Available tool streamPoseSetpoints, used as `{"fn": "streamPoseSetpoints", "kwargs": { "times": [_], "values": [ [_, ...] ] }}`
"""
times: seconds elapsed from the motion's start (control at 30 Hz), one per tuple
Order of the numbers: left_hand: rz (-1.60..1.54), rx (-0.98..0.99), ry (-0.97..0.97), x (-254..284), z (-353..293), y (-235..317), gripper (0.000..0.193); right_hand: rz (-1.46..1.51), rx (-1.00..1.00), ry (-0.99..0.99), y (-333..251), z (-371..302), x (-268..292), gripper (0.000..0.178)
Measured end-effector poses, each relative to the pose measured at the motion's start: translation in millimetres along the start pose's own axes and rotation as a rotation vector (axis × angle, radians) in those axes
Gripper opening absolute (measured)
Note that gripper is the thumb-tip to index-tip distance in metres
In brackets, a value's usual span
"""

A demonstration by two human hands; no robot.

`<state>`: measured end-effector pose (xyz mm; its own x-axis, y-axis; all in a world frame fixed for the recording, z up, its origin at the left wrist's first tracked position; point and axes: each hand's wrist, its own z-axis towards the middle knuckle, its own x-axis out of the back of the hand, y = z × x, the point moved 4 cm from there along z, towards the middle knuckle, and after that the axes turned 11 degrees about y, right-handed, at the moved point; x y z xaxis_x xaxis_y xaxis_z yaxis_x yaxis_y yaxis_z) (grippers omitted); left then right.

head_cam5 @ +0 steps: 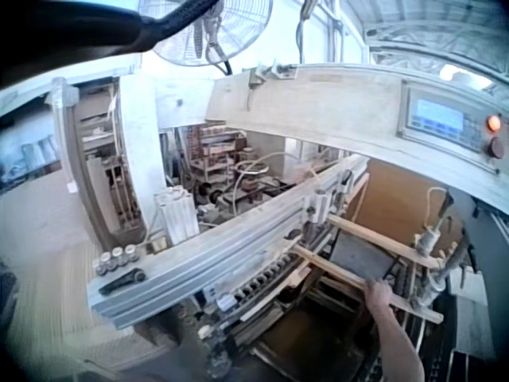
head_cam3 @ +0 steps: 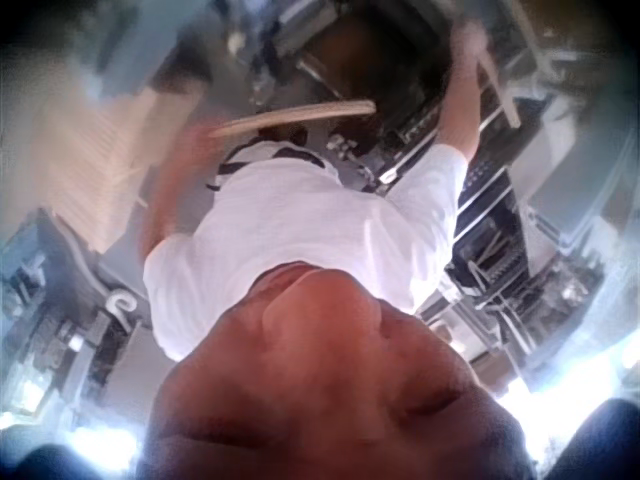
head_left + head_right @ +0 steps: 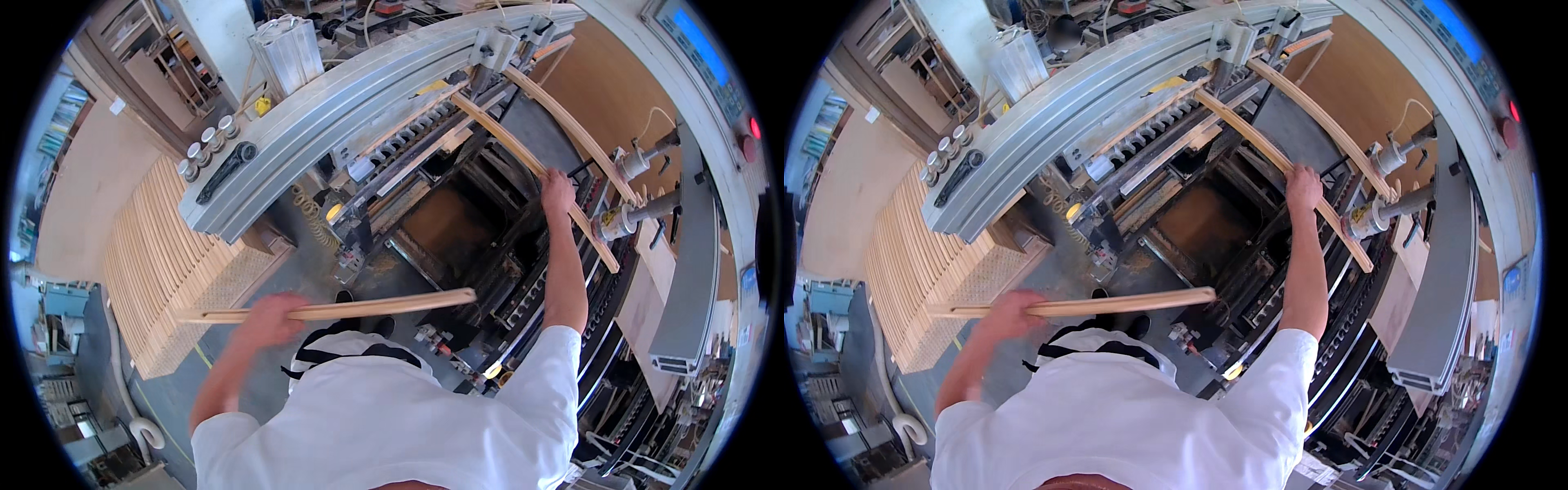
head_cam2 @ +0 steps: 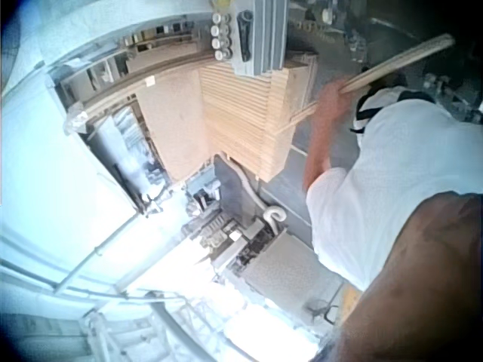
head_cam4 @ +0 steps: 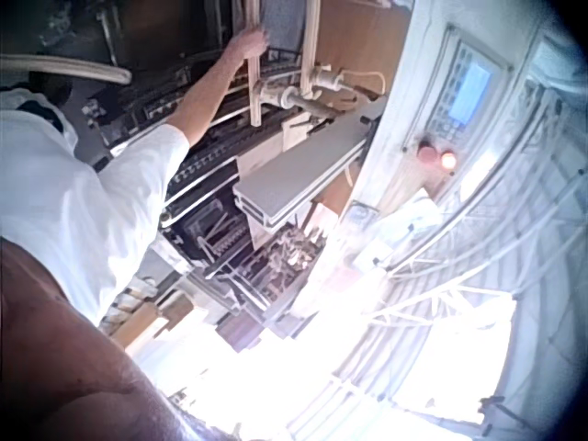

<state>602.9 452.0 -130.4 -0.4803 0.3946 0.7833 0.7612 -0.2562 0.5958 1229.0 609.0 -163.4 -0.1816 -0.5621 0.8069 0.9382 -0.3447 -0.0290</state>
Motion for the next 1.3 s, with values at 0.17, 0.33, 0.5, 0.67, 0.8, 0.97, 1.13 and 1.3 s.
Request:
{"fn": "streamPoseSetpoints", "kwargs": {
  "times": [0.17, 0.33, 0.5, 0.67, 0.8, 0.97, 1.13, 1.3],
  "values": [
    [0.058, 0.341, 0.047, 15.5, -45.5, -55.5, 0.036, -0.001, 0.033, 0.006, -14.2, 3.1, -0.9, 0.021],
    [0.040, 0.550, 0.137, 11.9, -93.3, -108.3, 0.030, -0.063, 0.033, -0.014, -7.4, 4.0, 0.7, 0.023],
    [-0.118, 0.753, 0.191, 23.9, -152.2, -130.4, 0.027, -0.115, 0.022, -0.053, -15.9, 6.6, 8.8, 0.027],
    [-0.166, 0.799, 0.238, 62.6, -220.1, -155.8, 0.026, -0.232, -0.152, -0.205, -20.5, 20.2, 7.2, 0.046],
    [-0.316, 0.815, 0.460, 84.1, -293.7, -211.8, 0.025, 0.020, -0.127, -0.023, -50.3, 26.1, 21.9, 0.054],
    [-0.550, 0.869, 0.663, 135.4, -329.1, -257.6, 0.037, 0.572, -0.184, 0.124, -164.1, -9.5, 62.2, 0.043],
    [-0.717, 0.810, 1.123, 170.7, -365.1, -400.3, 0.035, 0.886, -0.011, 0.035, -320.4, -107.0, 87.1, 0.034],
    [-0.304, 1.065, 1.332, 218.2, -374.9, -558.8, 0.045, 1.017, -0.048, -0.238, -444.0, -225.2, 87.8, 0.018]
  ]
}}
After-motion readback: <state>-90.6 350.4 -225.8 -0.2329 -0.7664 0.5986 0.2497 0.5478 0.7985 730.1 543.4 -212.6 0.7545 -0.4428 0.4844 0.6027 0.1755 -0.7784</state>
